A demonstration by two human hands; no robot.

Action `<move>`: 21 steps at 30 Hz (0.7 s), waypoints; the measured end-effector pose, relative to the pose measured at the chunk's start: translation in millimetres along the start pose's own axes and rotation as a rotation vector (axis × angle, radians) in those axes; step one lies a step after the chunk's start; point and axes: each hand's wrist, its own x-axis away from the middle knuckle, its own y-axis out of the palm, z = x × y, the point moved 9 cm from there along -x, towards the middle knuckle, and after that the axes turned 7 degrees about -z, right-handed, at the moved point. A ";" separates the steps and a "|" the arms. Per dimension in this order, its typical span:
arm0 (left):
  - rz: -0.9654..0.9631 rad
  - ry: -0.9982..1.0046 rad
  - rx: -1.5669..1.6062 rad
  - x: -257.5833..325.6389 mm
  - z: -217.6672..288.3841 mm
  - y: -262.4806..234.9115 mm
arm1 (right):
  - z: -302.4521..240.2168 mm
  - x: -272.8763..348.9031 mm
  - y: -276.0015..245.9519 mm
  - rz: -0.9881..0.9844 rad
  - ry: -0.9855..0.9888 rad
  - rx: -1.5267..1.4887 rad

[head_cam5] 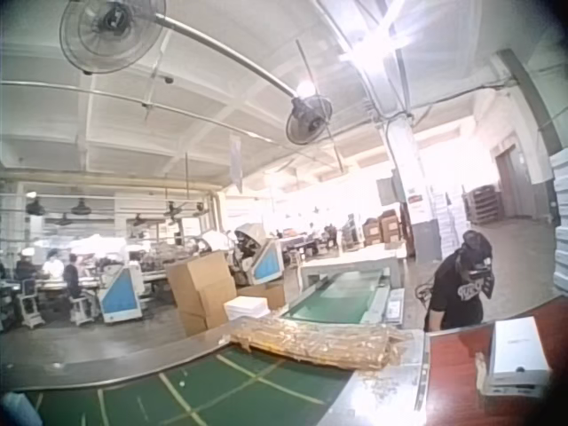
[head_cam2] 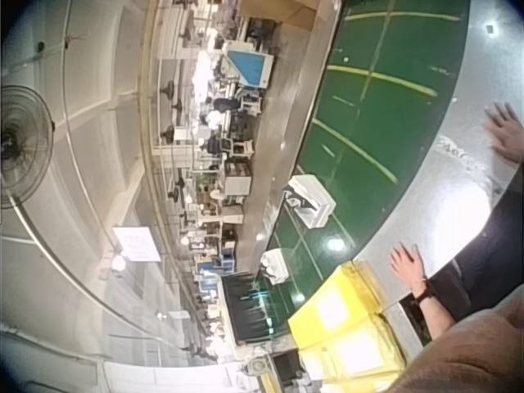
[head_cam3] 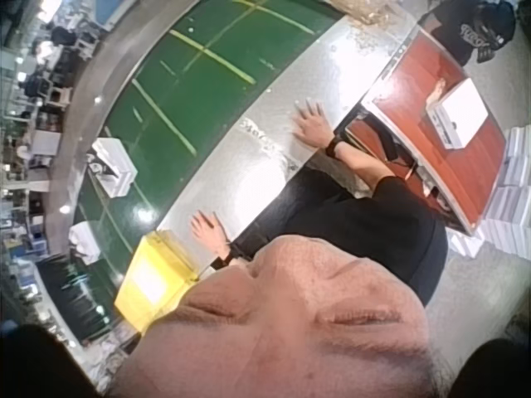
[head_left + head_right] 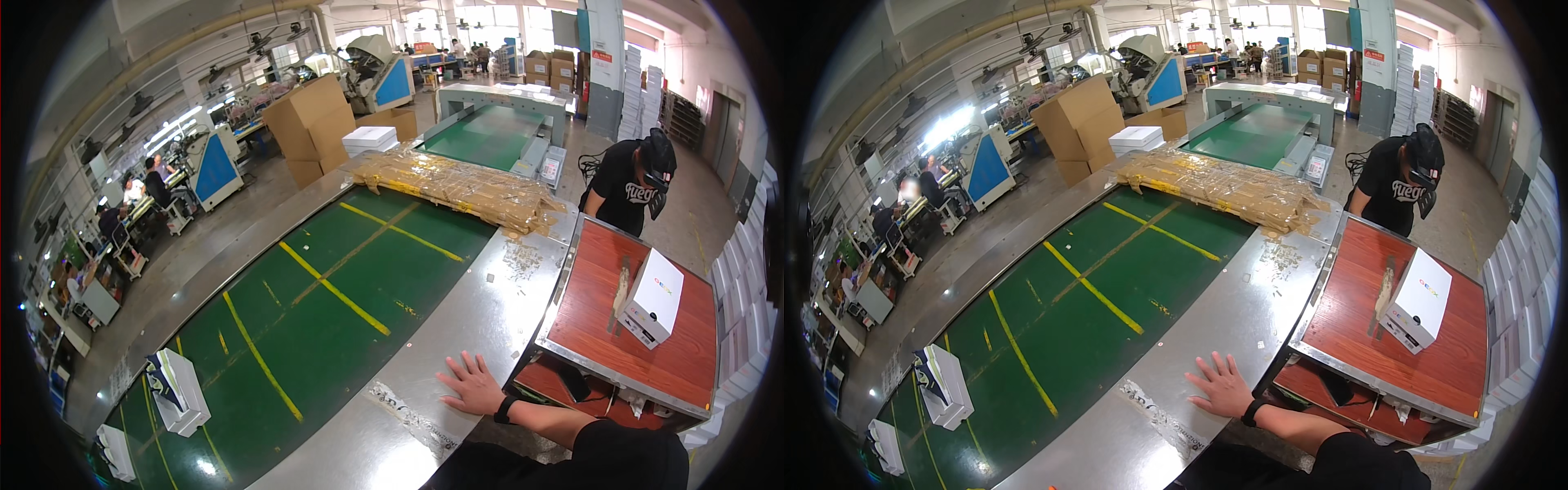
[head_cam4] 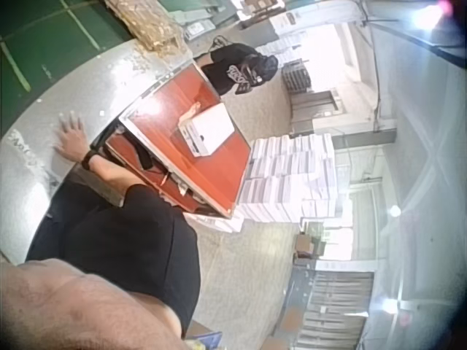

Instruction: Packing pairs of shoes into branded boxes with tissue paper and placing them on a conveyor belt.

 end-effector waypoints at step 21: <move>0.004 0.089 0.525 -45.4 -105.5 29.3 | -14.4 -7.8 9.1 -0.115 0.042 -0.088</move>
